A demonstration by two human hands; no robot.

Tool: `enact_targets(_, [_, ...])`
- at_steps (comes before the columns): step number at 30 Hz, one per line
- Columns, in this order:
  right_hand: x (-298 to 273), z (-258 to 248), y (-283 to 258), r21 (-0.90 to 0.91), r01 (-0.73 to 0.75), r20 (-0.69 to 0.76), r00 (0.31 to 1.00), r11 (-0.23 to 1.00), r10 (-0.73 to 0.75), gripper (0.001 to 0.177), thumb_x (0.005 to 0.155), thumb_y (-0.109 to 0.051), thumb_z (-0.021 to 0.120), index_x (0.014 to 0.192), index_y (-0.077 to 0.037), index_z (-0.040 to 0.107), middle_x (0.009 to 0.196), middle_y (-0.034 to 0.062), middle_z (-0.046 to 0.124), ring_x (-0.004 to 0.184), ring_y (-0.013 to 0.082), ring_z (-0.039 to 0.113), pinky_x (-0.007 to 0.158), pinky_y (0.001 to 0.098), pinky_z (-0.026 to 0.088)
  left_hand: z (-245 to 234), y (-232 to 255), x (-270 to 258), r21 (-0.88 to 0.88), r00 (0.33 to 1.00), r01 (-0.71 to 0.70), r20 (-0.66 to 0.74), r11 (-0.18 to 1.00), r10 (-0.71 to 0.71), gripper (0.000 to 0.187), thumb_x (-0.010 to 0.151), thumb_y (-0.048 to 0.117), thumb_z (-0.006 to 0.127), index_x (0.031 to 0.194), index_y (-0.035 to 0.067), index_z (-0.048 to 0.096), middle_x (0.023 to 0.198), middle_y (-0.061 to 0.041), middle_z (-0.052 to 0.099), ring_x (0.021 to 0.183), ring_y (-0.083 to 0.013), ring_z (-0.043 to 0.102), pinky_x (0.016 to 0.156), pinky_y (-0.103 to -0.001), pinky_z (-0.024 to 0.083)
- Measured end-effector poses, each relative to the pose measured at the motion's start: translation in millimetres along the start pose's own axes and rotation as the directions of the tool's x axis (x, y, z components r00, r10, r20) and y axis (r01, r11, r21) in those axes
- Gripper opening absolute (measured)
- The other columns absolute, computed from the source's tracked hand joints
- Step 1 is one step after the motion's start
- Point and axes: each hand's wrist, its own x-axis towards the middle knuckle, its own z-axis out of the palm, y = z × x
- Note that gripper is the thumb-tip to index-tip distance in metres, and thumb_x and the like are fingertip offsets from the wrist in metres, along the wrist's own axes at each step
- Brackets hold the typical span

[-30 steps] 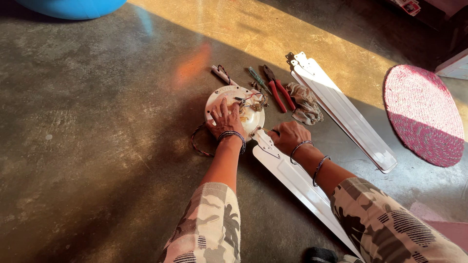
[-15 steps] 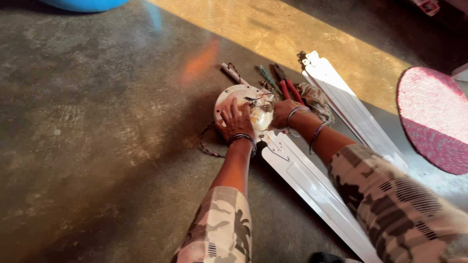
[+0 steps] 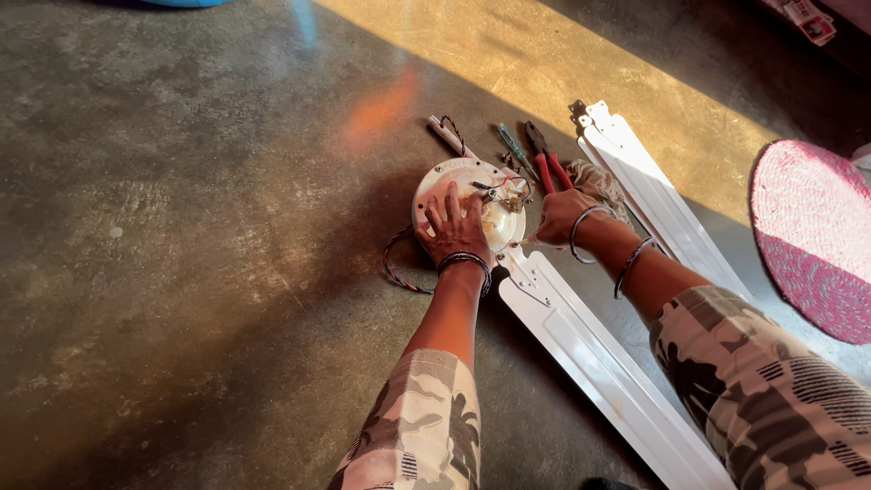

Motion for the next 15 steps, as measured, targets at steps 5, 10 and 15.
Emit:
enact_targets(5, [-4, 6, -3, 0.003, 0.012, -0.079, 0.997, 1.000, -0.012, 0.047, 0.081, -0.048, 0.078, 0.089, -0.003, 0.079, 0.094, 0.0222, 0.074, 0.093, 0.0370, 0.072, 0.082, 0.0454, 0.056, 6, 0, 4, -0.004, 0.999, 0.001, -0.041, 1.000, -0.002, 0.088, 0.075, 0.019, 0.083, 0.148, 0.043, 0.039, 0.169, 0.000, 0.011, 0.154, -0.0352, 0.011, 0.115, -0.061, 0.021])
enact_targets(10, [-7, 7, -17, 0.009, -0.016, -0.063, 0.998, 1.000, 0.017, 0.050, 0.081, -0.049, 0.078, 0.092, -0.001, 0.079, 0.097, 0.0224, 0.075, 0.096, 0.0365, 0.073, 0.084, 0.0454, 0.057, 11, 0, 3, -0.029, 0.999, 0.005, -0.052, 1.000, -0.007, 0.081, 0.078, 0.020, 0.081, 0.146, 0.041, 0.042, 0.169, 0.000, 0.014, 0.155, -0.0352, 0.013, 0.116, -0.062, 0.021])
enact_targets(15, [-9, 9, -23, 0.042, -0.043, -0.078, 0.996, 0.998, 0.047, 0.045, 0.080, -0.042, 0.077, 0.097, -0.001, 0.079, 0.103, 0.0235, 0.075, 0.101, 0.0377, 0.072, 0.087, 0.0451, 0.058, 8, 0, 6, -0.010, 0.998, -0.007, -0.062, 1.000, 0.006, 0.080, 0.079, 0.018, 0.078, 0.146, 0.042, 0.041, 0.168, 0.000, 0.012, 0.153, -0.0361, 0.013, 0.115, -0.064, 0.021])
